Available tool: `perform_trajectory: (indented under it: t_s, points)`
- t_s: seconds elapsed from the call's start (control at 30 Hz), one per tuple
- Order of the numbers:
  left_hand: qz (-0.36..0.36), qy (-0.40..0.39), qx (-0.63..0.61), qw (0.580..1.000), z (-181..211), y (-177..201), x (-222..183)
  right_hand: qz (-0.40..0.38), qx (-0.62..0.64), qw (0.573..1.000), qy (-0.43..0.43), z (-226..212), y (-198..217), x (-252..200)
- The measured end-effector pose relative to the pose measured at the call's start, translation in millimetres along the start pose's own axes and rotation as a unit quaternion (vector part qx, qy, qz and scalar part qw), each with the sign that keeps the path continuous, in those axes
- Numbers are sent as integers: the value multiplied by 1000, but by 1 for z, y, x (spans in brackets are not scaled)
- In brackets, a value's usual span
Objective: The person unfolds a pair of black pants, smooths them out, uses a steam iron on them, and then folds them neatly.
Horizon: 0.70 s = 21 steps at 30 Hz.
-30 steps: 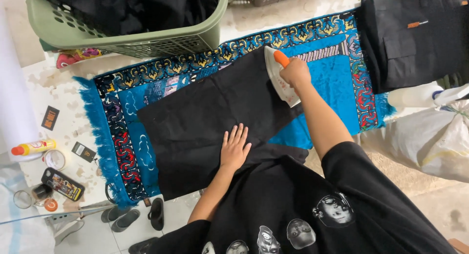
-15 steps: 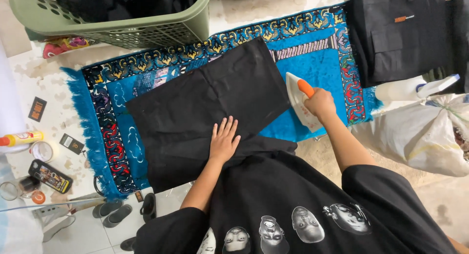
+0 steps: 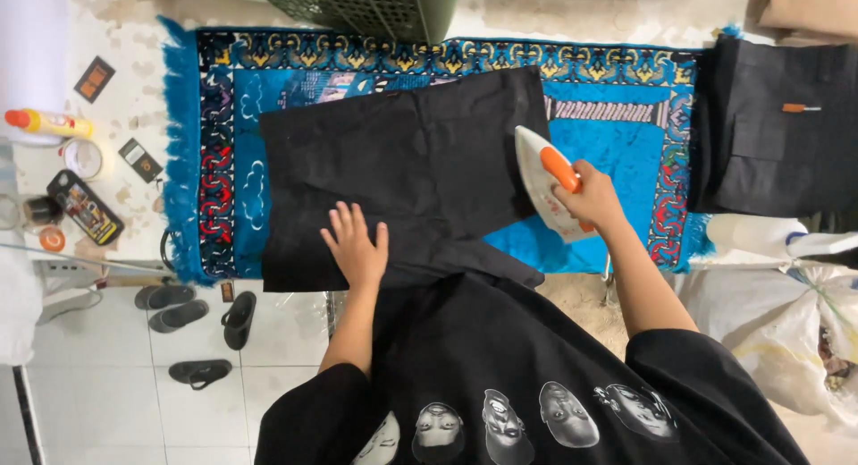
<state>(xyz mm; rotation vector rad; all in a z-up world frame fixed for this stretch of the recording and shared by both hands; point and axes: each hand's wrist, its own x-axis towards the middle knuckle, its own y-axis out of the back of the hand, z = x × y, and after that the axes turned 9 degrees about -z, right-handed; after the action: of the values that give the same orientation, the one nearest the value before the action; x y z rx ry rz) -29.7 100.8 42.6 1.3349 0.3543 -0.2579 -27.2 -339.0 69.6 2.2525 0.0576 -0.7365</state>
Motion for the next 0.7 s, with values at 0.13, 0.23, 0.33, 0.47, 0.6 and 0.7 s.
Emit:
perform_trajectory:
  t_s: [0.13,0.23,0.33,0.47,0.6,0.7]
  points:
    - [4,141,-25,990,-45,8,8,-81,-109,989,50,-43,-35,10]
    - [34,193,-87,977,-67,15,8,-69,-164,984,18,-58,-48,28]
    - [54,218,-143,964,-94,10,10,-108,-179,978,28,-68,-61,46]
    - [102,213,-68,969,-146,-23,15,-164,-295,938,80,-113,-79,46]
    - [191,151,-143,959,-179,-29,16,-63,-290,952,69,-139,-90,69]
    - [180,182,-204,945,-184,-30,6,-14,-231,973,21,-136,-92,88]
